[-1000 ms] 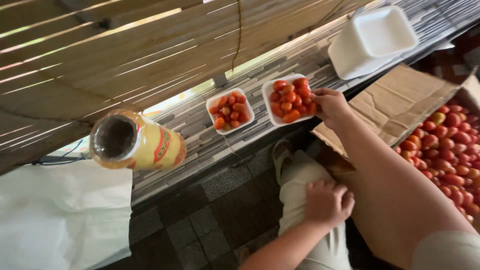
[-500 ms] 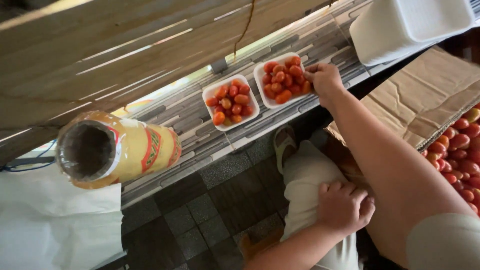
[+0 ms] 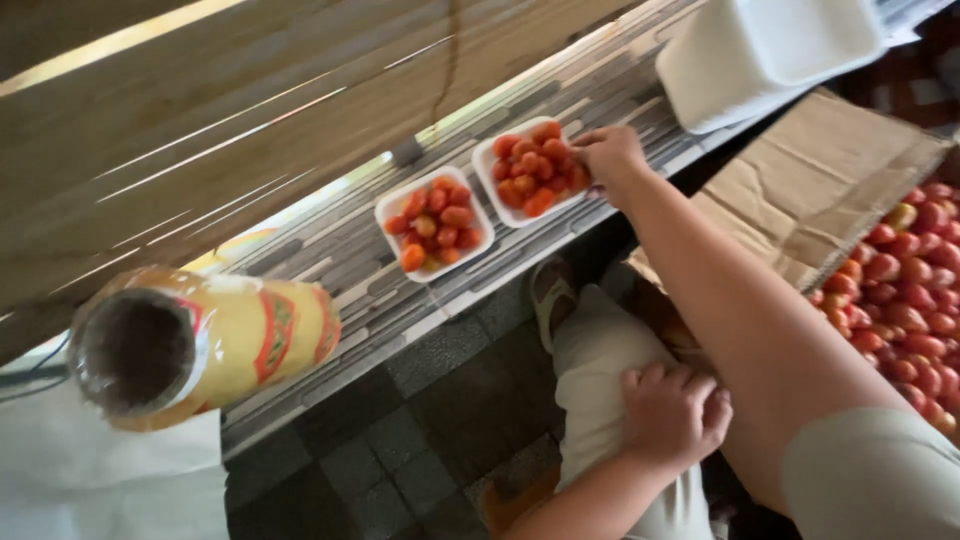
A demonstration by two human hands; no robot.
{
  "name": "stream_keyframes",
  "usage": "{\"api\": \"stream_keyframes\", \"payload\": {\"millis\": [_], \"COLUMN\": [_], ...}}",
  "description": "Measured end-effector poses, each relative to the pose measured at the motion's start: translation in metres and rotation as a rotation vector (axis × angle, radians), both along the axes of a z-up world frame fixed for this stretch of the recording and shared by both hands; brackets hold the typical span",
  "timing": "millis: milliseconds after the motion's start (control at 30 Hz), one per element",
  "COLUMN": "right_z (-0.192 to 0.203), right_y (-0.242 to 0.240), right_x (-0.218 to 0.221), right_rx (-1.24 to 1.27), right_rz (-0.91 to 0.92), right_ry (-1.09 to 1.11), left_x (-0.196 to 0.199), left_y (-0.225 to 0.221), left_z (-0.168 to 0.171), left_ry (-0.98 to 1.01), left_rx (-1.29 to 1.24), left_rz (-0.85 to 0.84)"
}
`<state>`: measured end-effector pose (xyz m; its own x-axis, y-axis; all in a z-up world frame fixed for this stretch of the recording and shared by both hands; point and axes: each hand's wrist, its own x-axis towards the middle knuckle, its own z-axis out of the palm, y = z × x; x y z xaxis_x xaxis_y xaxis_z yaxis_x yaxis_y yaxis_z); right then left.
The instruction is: A person is sitting on the floor, picking cherry tomatoes from a large cardboard box and placing them into small plastic trays on a digital scale to weigh them before setting the trays aside.
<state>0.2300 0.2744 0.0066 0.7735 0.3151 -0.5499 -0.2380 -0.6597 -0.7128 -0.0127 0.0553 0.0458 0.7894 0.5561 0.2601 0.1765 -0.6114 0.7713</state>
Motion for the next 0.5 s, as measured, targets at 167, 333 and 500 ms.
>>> {"api": "stream_keyframes", "payload": {"millis": [167,333,500], "right_z": [0.059,0.104,0.116], "right_y": [-0.033,-0.126,-0.159], "right_x": [-0.014,0.058,0.1], "right_rx": [-0.201,-0.451,-0.534], "right_rz": [0.343,0.395,0.491], "right_ry": [-0.333,-1.692,-1.204], "left_x": [-0.001,-0.002,0.0], "left_y": [-0.001,-0.001,-0.002], "left_z": [-0.003,-0.002,0.0], "left_ry": [-0.006,0.028,0.038], "left_rx": [0.009,0.005,-0.002], "left_rz": [0.007,-0.009,-0.038]}}
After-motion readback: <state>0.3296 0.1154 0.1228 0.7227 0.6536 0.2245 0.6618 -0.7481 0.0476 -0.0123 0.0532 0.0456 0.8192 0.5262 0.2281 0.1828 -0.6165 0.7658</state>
